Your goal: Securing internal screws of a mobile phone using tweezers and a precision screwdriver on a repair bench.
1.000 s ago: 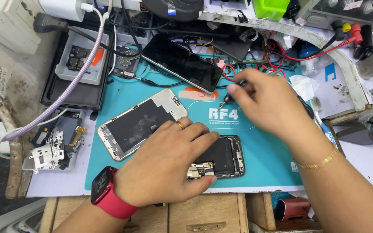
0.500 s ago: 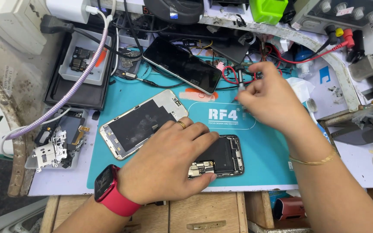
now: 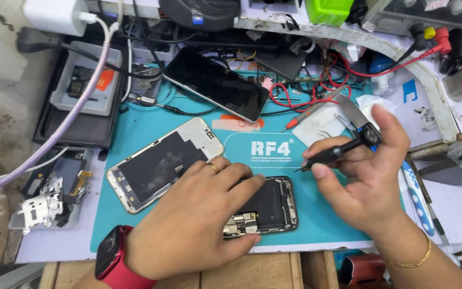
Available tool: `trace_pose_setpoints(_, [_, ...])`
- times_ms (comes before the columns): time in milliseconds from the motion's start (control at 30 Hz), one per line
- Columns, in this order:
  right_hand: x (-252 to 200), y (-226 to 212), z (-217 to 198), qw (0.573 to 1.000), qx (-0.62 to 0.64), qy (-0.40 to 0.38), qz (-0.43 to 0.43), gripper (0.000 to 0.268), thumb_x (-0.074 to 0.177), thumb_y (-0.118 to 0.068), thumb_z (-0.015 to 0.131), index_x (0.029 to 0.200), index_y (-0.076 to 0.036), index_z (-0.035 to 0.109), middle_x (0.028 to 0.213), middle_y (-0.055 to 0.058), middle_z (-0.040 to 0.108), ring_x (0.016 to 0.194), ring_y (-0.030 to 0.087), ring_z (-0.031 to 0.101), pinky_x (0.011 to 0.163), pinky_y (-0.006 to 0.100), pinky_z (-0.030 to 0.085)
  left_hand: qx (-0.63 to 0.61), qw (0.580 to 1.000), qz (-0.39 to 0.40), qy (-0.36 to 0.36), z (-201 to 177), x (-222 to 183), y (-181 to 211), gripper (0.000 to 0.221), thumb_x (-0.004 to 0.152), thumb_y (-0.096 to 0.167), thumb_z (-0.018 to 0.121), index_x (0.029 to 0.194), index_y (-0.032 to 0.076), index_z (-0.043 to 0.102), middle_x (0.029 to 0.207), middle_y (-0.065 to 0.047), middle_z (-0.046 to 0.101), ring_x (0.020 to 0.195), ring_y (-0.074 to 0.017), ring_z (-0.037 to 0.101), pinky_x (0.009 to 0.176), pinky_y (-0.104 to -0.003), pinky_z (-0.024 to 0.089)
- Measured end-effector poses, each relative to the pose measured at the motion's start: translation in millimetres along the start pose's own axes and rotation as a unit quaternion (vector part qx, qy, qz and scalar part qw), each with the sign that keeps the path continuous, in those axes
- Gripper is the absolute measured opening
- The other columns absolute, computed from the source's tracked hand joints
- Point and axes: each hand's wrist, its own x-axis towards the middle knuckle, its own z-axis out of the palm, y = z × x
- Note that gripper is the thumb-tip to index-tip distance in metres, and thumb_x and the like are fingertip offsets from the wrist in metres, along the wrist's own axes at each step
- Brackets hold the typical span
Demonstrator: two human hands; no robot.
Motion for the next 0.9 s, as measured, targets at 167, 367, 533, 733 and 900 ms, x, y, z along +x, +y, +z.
trace_pose_setpoints(167, [-3,6,2,0.991,0.001,-0.057,-0.12,0.068,0.1,-0.005,0.06,0.15,-0.014,0.015,0.105,0.025,0.068,0.094,0.028,0.075,0.088,0.034,0.067,-0.002,1.0,-0.008,-0.014,3,2,-1,0.073,0.081,0.052,0.078,0.134,0.005,0.06,0.118,-0.011,0.062,0.104,-0.035,0.055,0.082,-0.05,0.044])
trace_pose_setpoints(367, [-5,9,6,0.987,0.003,-0.072,-0.142,0.073,0.101,-0.001,0.06,0.153,-0.018,0.012,0.11,0.026,0.065,0.102,0.03,0.075,0.092,0.036,0.067,0.012,1.0,-0.009,-0.011,3,1,-1,0.073,0.082,0.054,0.077,0.134,0.005,0.06,0.118,-0.012,0.061,0.106,-0.036,0.054,0.083,-0.051,0.044])
trace_pose_setpoints(533, [-5,7,9,0.989,-0.011,-0.085,-0.12,0.066,0.101,-0.005,0.06,0.149,-0.017,0.017,0.108,0.023,0.068,0.1,0.026,0.075,0.08,0.03,0.067,0.011,1.0,-0.004,-0.007,4,1,-2,0.069,0.081,0.052,0.078,0.129,0.006,0.062,0.114,-0.011,0.062,0.101,-0.0349,0.055,0.08,-0.05,0.044])
trace_pose_setpoints(733, [-5,6,9,0.99,-0.015,-0.075,-0.121,0.065,0.101,-0.004,0.06,0.148,-0.017,0.018,0.107,0.024,0.068,0.1,0.027,0.076,0.083,0.032,0.067,0.014,1.0,0.0,0.001,4,1,-2,0.069,0.081,0.052,0.078,0.128,0.005,0.062,0.113,-0.012,0.062,0.099,-0.035,0.055,0.078,-0.049,0.044])
trace_pose_setpoints(900, [-6,7,9,0.989,-0.029,-0.075,-0.124,0.065,0.1,-0.003,0.061,0.148,-0.015,0.018,0.108,0.024,0.066,0.101,0.027,0.076,0.084,0.032,0.068,0.011,1.0,0.001,0.003,4,1,-2,0.068,0.08,0.051,0.079,0.127,0.005,0.062,0.112,-0.011,0.062,0.098,-0.0343,0.054,0.077,-0.049,0.044])
